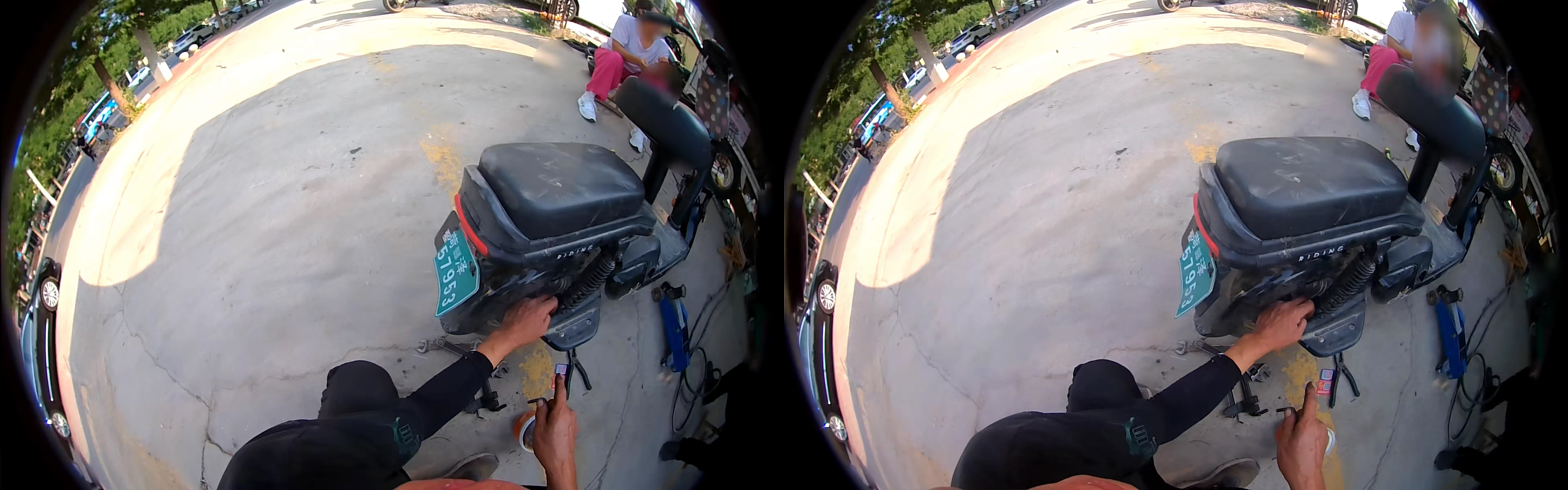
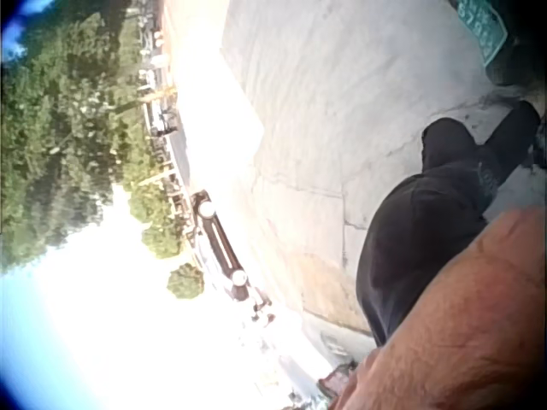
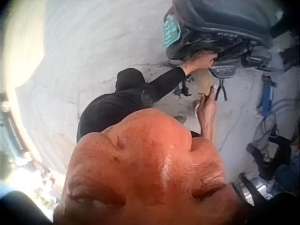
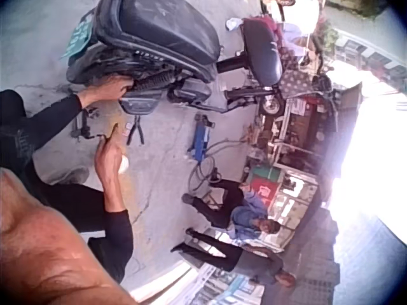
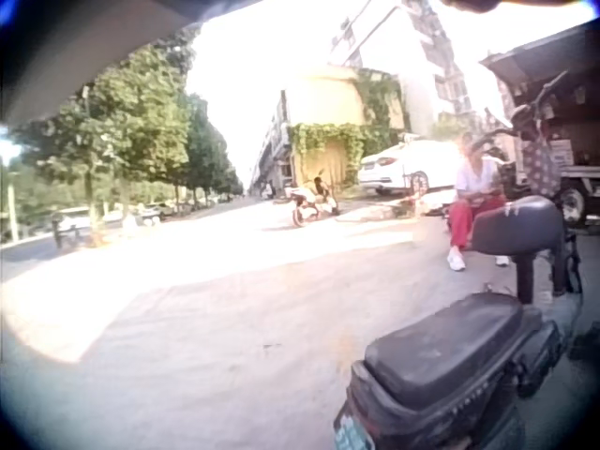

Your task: The person works on the rear suspension and brake assembly of a motorcycle, using a wrench and pliers to adjust components near the shock absorber and rear wheel. The person repeatedly tightens and repositions parts while seated on the ground.

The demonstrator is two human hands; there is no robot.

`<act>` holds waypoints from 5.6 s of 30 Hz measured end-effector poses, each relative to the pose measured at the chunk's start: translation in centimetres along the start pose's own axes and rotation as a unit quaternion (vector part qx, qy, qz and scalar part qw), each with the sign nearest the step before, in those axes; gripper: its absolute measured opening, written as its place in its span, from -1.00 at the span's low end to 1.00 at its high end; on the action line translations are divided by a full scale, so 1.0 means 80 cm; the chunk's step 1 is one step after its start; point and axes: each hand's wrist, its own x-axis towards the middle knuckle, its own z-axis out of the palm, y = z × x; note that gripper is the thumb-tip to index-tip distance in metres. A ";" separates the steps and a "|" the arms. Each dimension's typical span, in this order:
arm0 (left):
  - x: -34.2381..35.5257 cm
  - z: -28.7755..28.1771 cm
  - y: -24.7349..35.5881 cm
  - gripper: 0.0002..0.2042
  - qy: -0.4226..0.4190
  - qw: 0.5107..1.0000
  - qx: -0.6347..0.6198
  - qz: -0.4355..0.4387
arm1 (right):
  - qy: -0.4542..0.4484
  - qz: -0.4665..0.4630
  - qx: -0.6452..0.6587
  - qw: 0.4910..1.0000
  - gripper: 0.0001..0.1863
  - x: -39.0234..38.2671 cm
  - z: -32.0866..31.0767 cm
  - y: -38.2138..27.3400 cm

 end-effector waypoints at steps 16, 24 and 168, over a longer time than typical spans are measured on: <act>0.049 0.073 -0.048 -0.44 0.043 0.745 -0.551 -0.374 | -0.004 0.042 0.067 0.997 -0.36 -0.031 -0.022 0.006; 0.079 0.096 -0.099 -0.37 0.003 0.671 -0.595 -0.441 | 0.030 0.017 0.033 0.999 -0.39 -0.014 0.006 0.029; -0.052 -0.125 0.036 -0.61 -0.232 0.960 0.144 0.064 | -0.019 0.155 0.401 0.903 -0.64 0.153 0.142 0.008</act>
